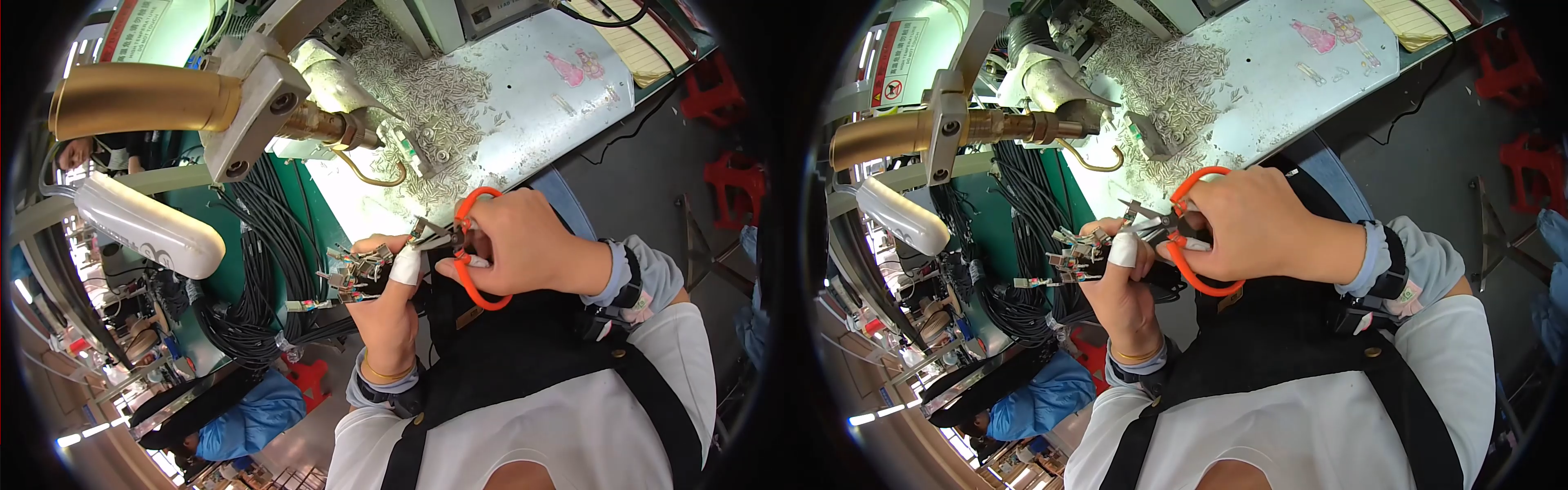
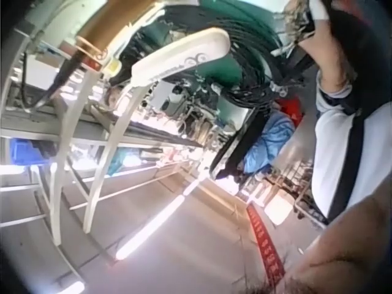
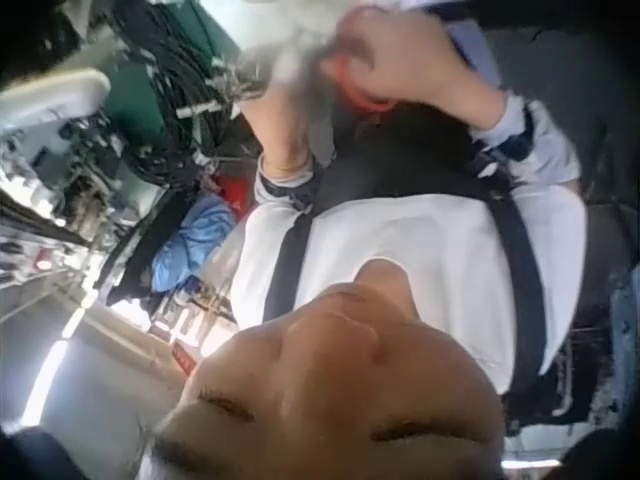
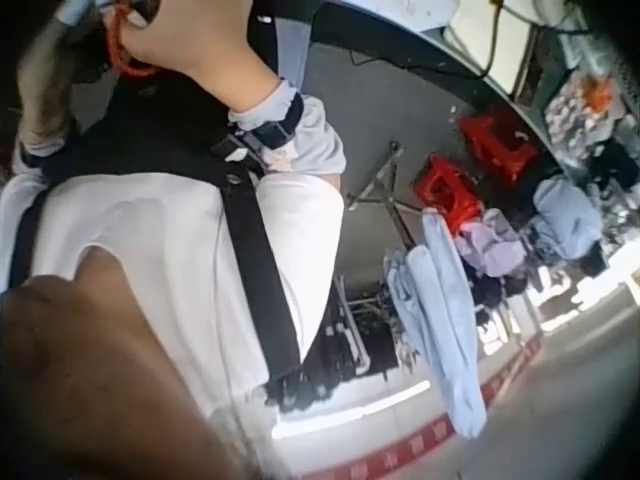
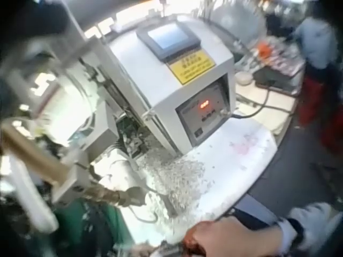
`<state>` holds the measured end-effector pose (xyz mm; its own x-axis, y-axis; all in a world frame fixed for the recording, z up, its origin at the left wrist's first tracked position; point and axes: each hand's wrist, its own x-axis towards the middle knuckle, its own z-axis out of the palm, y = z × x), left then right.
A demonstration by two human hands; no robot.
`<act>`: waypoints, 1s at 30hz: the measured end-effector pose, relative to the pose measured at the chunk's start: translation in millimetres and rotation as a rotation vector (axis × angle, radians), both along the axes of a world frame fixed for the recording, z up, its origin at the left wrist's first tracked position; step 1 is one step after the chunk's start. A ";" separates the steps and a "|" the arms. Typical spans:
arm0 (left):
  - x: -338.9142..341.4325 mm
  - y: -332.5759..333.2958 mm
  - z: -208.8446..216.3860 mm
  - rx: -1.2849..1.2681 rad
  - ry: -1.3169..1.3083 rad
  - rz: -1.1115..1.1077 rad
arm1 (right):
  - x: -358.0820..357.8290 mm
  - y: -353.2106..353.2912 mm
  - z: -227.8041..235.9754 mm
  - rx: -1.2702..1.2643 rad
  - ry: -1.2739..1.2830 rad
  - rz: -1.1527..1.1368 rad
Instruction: The person gathers a bundle of cables and uses shears to trim the ends of the individual wires one by one.
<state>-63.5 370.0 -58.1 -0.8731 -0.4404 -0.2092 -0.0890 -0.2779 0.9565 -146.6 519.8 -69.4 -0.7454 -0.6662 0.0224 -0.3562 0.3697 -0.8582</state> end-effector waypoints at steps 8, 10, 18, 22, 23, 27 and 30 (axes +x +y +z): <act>-11.1 0.5 0.7 -0.087 -0.030 -0.038 | 5.9 -4.2 -19.0 0.061 0.025 0.054; -16.6 -4.4 2.1 -0.019 -0.074 -0.049 | 4.2 -3.8 -21.1 0.050 0.000 0.074; -66.5 -25.0 -9.1 0.394 -0.111 -0.196 | -25.4 -13.8 -6.0 -0.424 -0.696 -0.208; -75.2 -27.3 -11.4 0.375 -0.139 -0.170 | -49.2 -30.1 -10.6 -0.489 -0.525 -0.299; -76.0 -28.4 -11.9 0.367 -0.133 -0.180 | -52.7 -32.6 -10.3 -0.460 -0.527 -0.277; -77.3 -34.6 -14.4 0.356 -0.133 -0.207 | -57.6 -35.9 -13.1 -0.394 -0.525 -0.237; -78.1 -37.3 -14.0 0.360 -0.151 -0.229 | -57.1 -37.2 -16.0 -0.384 -0.505 -0.245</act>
<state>-141.7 332.7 -72.2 -0.8877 -0.1149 -0.4459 -0.3179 -0.5478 0.7739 -203.7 482.6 -85.4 -0.8548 -0.4913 -0.1669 0.1779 0.0245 -0.9837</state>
